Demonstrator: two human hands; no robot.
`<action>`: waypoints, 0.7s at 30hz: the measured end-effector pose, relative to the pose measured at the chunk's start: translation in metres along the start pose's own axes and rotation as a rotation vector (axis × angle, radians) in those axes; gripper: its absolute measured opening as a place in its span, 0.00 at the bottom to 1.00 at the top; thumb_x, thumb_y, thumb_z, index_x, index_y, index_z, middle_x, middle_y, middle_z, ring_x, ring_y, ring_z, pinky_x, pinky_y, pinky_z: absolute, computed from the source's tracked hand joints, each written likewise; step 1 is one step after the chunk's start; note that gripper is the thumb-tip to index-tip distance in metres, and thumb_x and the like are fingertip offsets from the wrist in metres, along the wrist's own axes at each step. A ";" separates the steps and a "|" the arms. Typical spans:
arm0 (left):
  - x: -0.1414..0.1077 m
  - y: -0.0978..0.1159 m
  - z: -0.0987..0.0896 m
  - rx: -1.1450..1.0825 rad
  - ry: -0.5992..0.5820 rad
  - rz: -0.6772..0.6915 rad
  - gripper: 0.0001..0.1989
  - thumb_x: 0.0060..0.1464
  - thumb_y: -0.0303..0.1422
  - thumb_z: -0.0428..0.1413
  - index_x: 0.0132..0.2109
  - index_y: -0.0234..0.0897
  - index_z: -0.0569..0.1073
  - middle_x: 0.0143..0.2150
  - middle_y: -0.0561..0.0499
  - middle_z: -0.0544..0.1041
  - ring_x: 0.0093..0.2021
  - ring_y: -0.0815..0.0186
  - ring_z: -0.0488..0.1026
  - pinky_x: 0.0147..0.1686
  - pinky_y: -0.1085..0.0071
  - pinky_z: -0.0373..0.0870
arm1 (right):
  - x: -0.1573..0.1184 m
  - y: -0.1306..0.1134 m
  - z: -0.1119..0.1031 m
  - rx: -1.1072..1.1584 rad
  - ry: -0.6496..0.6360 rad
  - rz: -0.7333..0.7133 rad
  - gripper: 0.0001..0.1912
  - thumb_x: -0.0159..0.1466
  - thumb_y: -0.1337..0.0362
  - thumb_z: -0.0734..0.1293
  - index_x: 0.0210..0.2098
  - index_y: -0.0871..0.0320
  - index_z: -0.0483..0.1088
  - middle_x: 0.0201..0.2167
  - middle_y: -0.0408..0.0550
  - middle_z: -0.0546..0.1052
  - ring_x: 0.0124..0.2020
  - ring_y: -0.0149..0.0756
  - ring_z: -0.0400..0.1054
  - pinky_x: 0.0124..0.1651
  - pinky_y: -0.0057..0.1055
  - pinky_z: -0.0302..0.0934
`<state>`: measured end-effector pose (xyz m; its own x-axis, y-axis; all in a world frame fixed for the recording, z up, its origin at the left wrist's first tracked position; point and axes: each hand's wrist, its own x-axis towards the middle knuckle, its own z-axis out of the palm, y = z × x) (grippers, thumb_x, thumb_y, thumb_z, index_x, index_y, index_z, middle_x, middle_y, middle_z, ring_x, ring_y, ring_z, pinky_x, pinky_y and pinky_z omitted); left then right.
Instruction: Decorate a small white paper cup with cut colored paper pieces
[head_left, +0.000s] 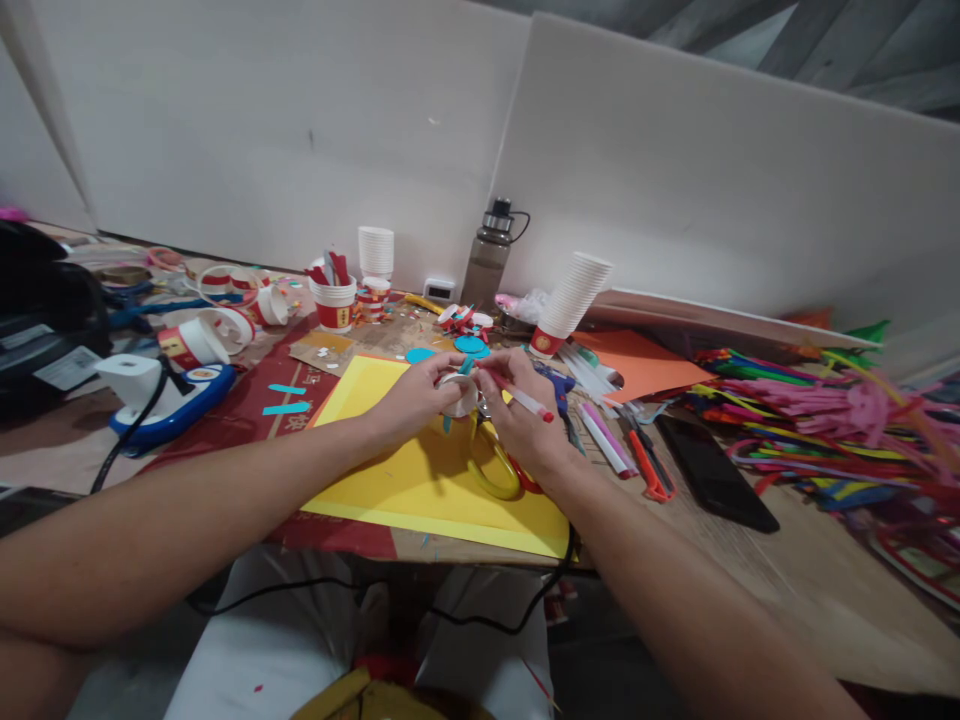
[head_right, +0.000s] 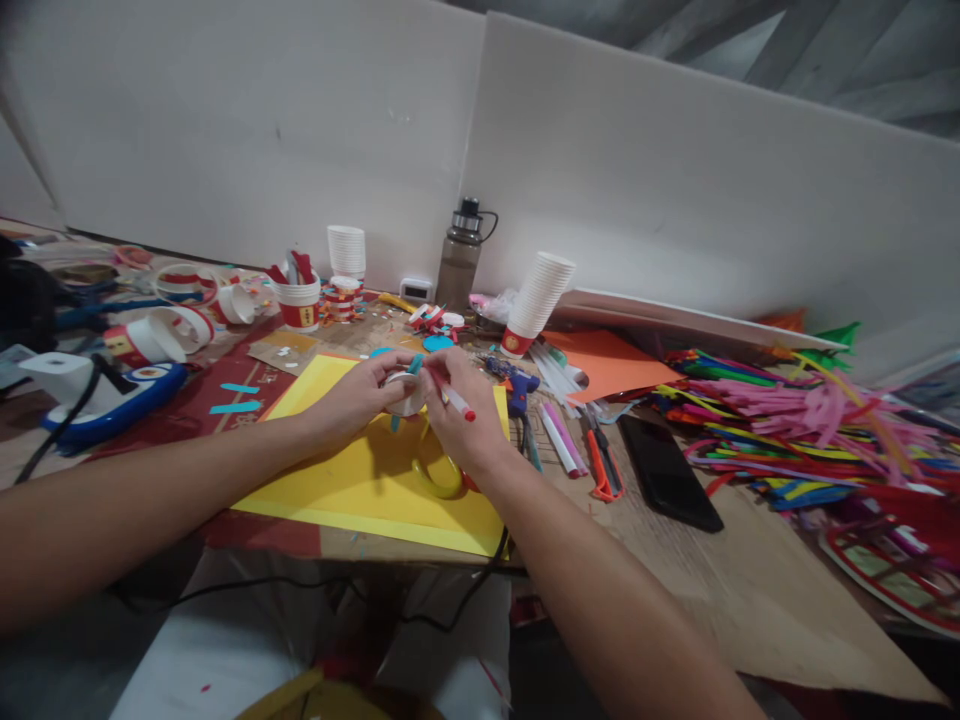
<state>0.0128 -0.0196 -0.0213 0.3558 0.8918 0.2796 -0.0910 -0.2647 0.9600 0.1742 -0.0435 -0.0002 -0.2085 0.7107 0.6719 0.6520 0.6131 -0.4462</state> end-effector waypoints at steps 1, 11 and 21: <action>0.000 0.000 0.000 0.001 -0.002 -0.001 0.17 0.53 0.32 0.56 0.50 0.36 0.73 0.43 0.49 0.77 0.36 0.68 0.72 0.38 0.73 0.70 | 0.000 0.000 0.000 0.005 -0.004 0.001 0.05 0.66 0.59 0.62 0.39 0.53 0.66 0.34 0.45 0.76 0.34 0.36 0.71 0.37 0.32 0.64; 0.000 0.002 0.001 0.003 -0.007 -0.007 0.17 0.53 0.32 0.55 0.50 0.36 0.73 0.43 0.49 0.77 0.36 0.68 0.72 0.37 0.72 0.70 | 0.000 0.000 0.000 0.006 -0.002 -0.005 0.05 0.67 0.60 0.62 0.39 0.53 0.65 0.34 0.45 0.76 0.34 0.36 0.71 0.37 0.32 0.64; 0.000 0.000 0.000 0.028 -0.001 0.001 0.17 0.53 0.31 0.55 0.50 0.36 0.73 0.42 0.50 0.77 0.38 0.68 0.71 0.39 0.72 0.69 | 0.000 -0.001 0.000 0.001 -0.007 0.002 0.05 0.66 0.60 0.62 0.39 0.54 0.66 0.33 0.45 0.76 0.34 0.36 0.71 0.37 0.32 0.64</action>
<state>0.0130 -0.0193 -0.0210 0.3564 0.8912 0.2805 -0.0654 -0.2757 0.9590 0.1739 -0.0439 0.0005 -0.2120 0.7146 0.6667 0.6516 0.6117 -0.4485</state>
